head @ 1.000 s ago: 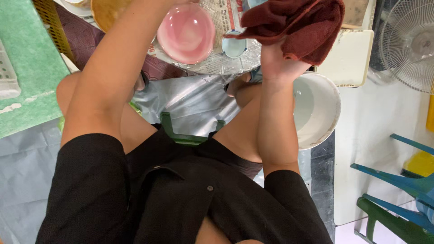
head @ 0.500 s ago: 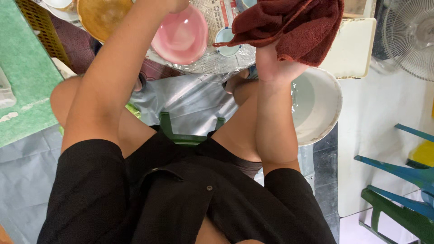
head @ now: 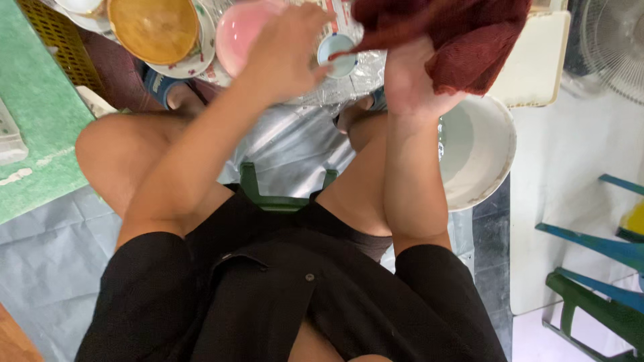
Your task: The person sits cross-legged and uses a maroon cloth to dry various ceramic dishes, including cups, bowls, and plates, one by one. They wipe the exterior and interior of each item and place them back on a table covered with plastic wrap.
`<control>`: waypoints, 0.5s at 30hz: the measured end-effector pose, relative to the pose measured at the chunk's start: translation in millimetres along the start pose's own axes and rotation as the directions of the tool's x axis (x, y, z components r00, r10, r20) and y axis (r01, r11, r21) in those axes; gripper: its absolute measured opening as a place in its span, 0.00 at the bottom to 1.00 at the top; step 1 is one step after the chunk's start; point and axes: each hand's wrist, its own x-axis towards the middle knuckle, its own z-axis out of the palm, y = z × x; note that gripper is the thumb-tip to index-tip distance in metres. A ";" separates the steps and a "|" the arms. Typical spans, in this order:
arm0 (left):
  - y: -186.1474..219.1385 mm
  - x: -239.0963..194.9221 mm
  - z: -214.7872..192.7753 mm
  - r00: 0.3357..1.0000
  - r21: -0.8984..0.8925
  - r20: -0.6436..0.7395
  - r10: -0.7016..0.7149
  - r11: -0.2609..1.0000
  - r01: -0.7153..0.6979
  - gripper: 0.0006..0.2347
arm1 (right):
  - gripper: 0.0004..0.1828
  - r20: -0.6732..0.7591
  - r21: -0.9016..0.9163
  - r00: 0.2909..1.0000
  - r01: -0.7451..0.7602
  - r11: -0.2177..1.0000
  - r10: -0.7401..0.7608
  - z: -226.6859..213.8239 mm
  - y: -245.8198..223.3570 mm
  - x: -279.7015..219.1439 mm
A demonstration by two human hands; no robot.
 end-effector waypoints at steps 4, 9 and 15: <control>11.1 -1.5 50.1 0.998 0.334 -0.013 -0.067 0.940 0.067 0.46 | 0.32 -0.001 0.092 1.000 0.020 0.996 -0.020 -4.2 1.7 3.2; -5.1 4.1 67.9 0.997 0.295 -0.071 0.032 0.956 -0.010 0.32 | 0.30 0.048 0.113 0.999 -0.013 0.993 0.007 -20.6 1.0 4.8; 2.6 14.3 63.7 0.998 -0.093 -0.060 0.025 0.995 -0.031 0.27 | 0.23 -0.105 0.060 0.993 -0.041 0.997 0.047 -46.7 31.3 -3.5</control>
